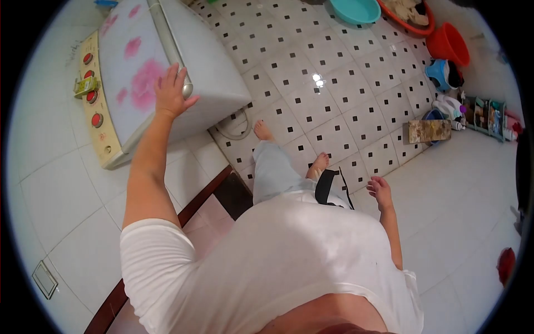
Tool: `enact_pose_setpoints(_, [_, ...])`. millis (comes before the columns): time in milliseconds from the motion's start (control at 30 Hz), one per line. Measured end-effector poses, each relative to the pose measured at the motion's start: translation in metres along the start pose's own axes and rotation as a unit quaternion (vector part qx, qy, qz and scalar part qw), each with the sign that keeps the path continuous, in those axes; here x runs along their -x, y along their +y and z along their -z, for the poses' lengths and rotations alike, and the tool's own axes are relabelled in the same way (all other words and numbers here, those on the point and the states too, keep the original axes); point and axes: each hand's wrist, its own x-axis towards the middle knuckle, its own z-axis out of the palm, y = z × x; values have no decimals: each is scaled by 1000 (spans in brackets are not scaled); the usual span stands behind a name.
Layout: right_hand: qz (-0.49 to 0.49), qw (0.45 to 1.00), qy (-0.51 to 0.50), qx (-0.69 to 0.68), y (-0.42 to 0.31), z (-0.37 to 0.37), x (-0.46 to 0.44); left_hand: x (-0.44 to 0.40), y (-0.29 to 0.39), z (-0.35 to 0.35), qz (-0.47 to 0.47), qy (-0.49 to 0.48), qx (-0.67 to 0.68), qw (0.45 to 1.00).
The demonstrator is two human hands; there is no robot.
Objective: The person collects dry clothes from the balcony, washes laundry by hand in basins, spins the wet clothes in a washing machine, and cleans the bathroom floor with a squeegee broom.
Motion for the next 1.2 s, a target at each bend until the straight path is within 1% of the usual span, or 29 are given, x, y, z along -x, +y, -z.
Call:
enact_pose_setpoints(67, [-40, 999, 21, 1, 22, 11, 2, 0, 0, 1, -4, 6, -4, 1000])
enact_pose_setpoints(167, [-92, 993, 54, -45, 68, 28, 2, -2, 0, 2, -20, 20, 12, 1000])
enact_pose_setpoints(200, [-98, 991, 71, -57, 76, 30, 9, -2, 0, 3, -27, 24, 24, 999])
enact_pose_setpoints(300, [-132, 983, 79, -97, 92, 32, 18, -3, 4, 7, -20, 10, -4, 1000])
enact_pose_setpoints(367, [-121, 988, 58, -76, 94, 29, 20, -3, 2, 3, -12, -1, 1, 1000])
enact_pose_setpoints(533, [-94, 994, 56, -18, 62, 21, 3, -4, 3, 2, -18, -1, 5, 1000])
enact_pose_setpoints(633, [-56, 997, 49, -5, 25, 10, -24, -4, 0, 5, -26, 4, 26, 999])
enact_pose_setpoints(767, [5, 999, -7, 54, -50, -26, -68, -6, 0, 10, -20, -12, 18, 1000])
enact_pose_setpoints(900, [89, 985, -70, 134, -135, -65, -118, -7, -3, 14, -5, -19, 58, 998])
enact_pose_setpoints(967, [96, 975, -75, 188, -182, -81, -141, -10, -4, 14, 9, -9, 84, 996])
enact_pose_setpoints(1067, [67, 965, -92, 237, -247, -100, -165, -15, -8, 23, 42, -60, 112, 991])
enact_pose_setpoints(1133, [68, 955, -81, 276, -300, -110, -184, -16, -19, 25, 38, -52, 161, 985])
enact_pose_setpoints(1200, [66, 964, -77, 246, -351, -128, -192, -13, -22, 23, 51, -43, 211, 975])
